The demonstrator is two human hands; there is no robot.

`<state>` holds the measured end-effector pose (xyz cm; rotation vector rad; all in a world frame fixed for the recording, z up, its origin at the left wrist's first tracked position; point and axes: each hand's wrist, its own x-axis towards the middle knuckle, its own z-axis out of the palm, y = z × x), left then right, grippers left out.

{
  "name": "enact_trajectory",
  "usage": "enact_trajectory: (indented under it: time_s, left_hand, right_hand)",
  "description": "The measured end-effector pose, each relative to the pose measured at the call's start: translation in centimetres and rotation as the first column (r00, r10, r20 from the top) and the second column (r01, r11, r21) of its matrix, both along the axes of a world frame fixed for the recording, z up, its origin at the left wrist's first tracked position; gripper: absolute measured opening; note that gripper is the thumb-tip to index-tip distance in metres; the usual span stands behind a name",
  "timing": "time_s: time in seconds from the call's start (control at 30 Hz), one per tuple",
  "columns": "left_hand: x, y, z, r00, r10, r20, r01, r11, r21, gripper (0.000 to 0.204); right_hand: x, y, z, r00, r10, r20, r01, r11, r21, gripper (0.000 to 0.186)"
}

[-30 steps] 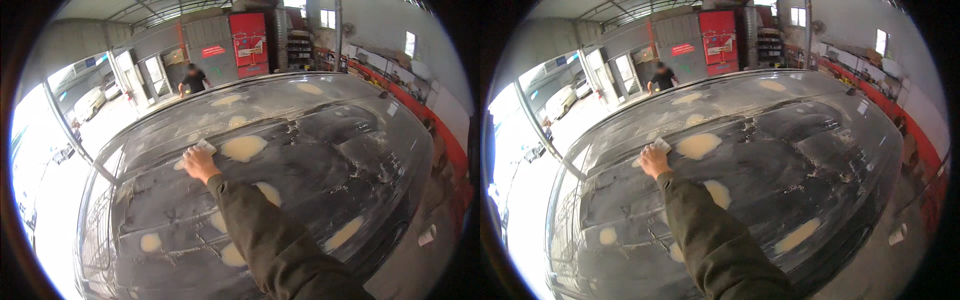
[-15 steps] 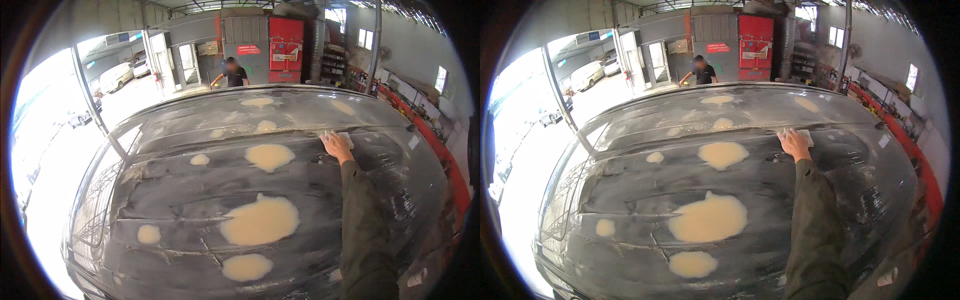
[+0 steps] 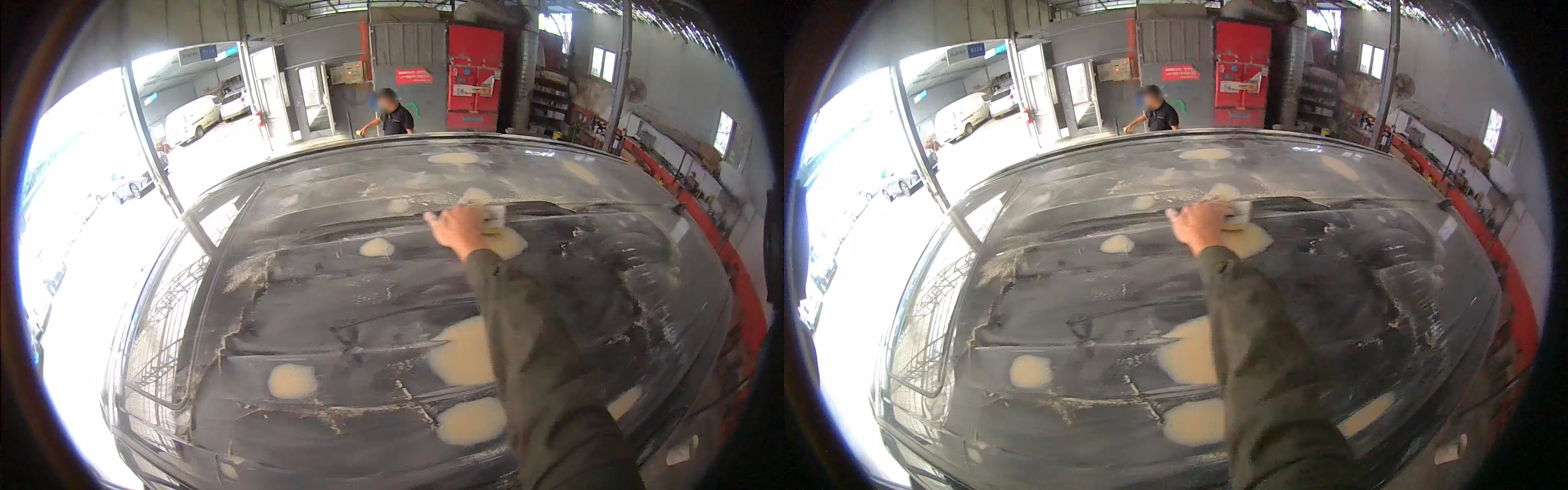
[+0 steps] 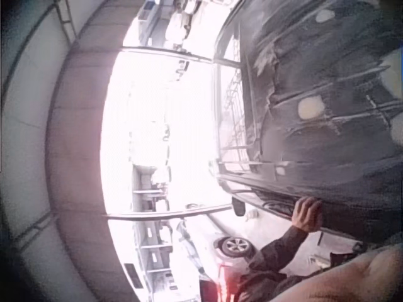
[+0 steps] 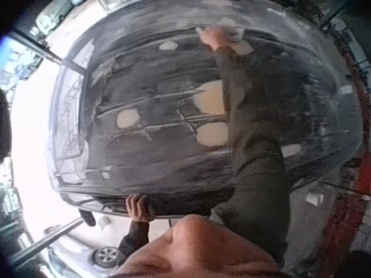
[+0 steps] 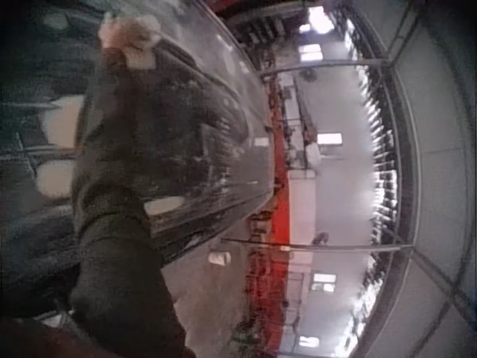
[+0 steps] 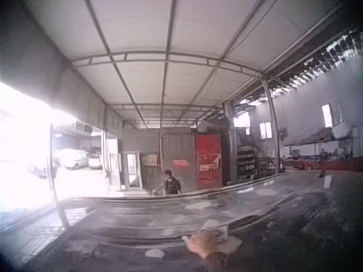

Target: The person sands multiple beige filler patches on the black hood of a car using a sanding block. The person moves the sanding block back and forth over the patches while occasionally touching the surface with the other hand.

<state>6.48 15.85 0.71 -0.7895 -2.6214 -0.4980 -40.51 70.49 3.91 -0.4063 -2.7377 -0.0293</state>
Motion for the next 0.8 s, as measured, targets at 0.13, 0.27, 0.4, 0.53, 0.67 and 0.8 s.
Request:
enact_trajectory:
  time_s: [0.13, 0.27, 0.4, 0.53, 0.67, 0.8]
  left_hand:
    - [-1.1, 0.7, 0.9, 0.998, -0.067, 0.014, 0.067, 0.997, 0.03, 0.033]
    - [-1.5, -0.2, 0.5, 0.998, -0.067, 0.01, 0.067, 0.998, -0.012, 0.036]
    - [-1.6, -0.5, 0.2, 0.998, -0.042, 0.038, 0.043, 0.999, -0.013, 0.037]
    - [-0.7, -0.8, 0.3, 0.998, 0.01, 0.065, -0.01, 1.0, 0.001, 0.035]
    - [-1.3, -0.3, -0.1, 0.996, -0.05, 0.072, 0.047, 0.998, 0.044, 0.035]
    - [-1.6, 0.4, 1.4, 0.994, -0.084, 0.075, 0.08, 0.996, 0.045, 0.036]
  right_hand:
    - [-4.1, -9.6, -1.3, 0.979, 0.149, -0.141, -0.139, 0.987, 0.078, 0.076]
    - [-5.4, -23.9, -0.5, 0.994, 0.106, -0.033, -0.106, 0.994, 0.005, 0.094]
    - [-5.5, -22.0, -1.0, 0.844, 0.536, -0.025, -0.506, 0.78, -0.367, 0.086]
    - [0.0, -5.5, -0.5, 0.889, 0.446, -0.106, -0.457, 0.84, -0.294, 0.058]
    - [5.6, 8.2, -0.2, 0.989, 0.14, -0.054, -0.147, 0.976, -0.158, 0.068]
    - [-0.7, -1.8, -1.8, 0.92, 0.388, -0.058, -0.389, 0.882, -0.267, 0.067]
